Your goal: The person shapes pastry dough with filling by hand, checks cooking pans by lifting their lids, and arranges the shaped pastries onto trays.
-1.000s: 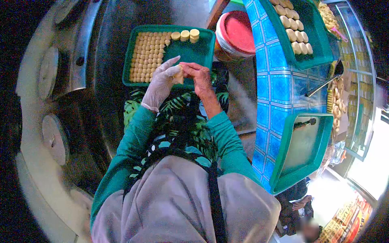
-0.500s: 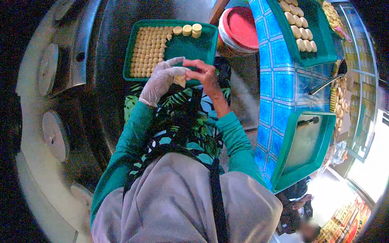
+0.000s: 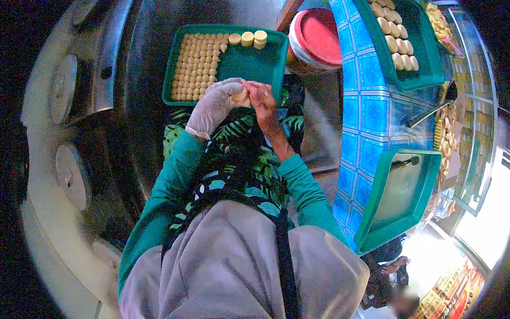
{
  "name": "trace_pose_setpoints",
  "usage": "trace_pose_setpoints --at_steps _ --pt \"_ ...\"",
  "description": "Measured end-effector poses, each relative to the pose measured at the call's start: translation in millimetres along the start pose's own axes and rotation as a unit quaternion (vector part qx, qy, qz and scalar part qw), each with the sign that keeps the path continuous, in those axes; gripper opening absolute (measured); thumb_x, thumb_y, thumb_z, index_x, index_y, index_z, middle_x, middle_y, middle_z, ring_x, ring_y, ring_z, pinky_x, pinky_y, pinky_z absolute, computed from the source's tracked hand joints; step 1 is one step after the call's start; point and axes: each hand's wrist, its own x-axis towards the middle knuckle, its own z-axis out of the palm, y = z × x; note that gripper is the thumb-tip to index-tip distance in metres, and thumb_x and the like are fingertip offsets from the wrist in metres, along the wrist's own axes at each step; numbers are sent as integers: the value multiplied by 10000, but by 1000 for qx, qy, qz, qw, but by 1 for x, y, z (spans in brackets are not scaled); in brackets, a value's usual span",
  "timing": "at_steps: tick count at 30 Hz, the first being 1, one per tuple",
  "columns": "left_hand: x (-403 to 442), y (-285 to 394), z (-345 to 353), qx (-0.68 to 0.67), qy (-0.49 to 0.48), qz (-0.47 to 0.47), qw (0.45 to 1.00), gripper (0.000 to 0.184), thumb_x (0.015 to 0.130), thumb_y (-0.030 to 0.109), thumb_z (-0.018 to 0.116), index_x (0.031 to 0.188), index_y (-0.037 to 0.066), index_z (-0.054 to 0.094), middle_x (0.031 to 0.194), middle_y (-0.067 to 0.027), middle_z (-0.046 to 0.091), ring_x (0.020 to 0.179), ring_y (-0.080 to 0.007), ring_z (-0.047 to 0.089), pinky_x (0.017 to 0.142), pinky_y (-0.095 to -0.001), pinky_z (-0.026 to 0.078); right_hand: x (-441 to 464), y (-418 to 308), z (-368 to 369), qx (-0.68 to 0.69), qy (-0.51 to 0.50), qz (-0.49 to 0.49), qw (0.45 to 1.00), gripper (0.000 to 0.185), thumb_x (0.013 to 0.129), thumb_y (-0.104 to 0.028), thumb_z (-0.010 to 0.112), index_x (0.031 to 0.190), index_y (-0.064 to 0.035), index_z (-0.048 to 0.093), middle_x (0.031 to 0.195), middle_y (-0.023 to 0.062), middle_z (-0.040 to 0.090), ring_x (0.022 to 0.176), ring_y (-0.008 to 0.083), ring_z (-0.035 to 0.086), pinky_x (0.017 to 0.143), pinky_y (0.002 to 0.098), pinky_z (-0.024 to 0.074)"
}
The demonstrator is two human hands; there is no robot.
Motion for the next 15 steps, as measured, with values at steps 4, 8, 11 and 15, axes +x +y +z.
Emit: trace_pose_setpoints --at_steps 4,8,11,15 --pt "2 -15 4 12 26 29 999 151 816 20 638 957 -31 619 906 -115 657 813 -229 663 690 -356 577 -6 0 6 -4 13 44 999 443 1032 -306 328 1174 -29 643 1160 114 617 1110 263 499 1005 364 349" --pt "-1 -6 14 -174 110 -98 974 147 811 8 636 952 -35 629 878 -104 662 763 -221 661 649 -358 577 -4 0 9 -3 21 68 997 499 1045 -332 268 1177 -28 642 1165 101 626 1125 254 495 1023 357 339" --pt "-2 -5 17 -94 80 -45 991 175 807 -15 629 978 -50 625 890 -121 664 772 -227 665 666 -364 578 -3 5 11 36 21 91 995 530 1048 -348 239 1177 -31 643 1196 97 620 1130 251 496 1032 353 333" --pt "-7 3 25 -157 89 -49 982 195 835 20 608 1004 -78 609 930 -133 662 819 -228 664 758 -342 558 1 5 8 8 2 71 997 618 1042 -430 196 1212 -18 624 1190 123 599 1167 232 497 1057 340 322"
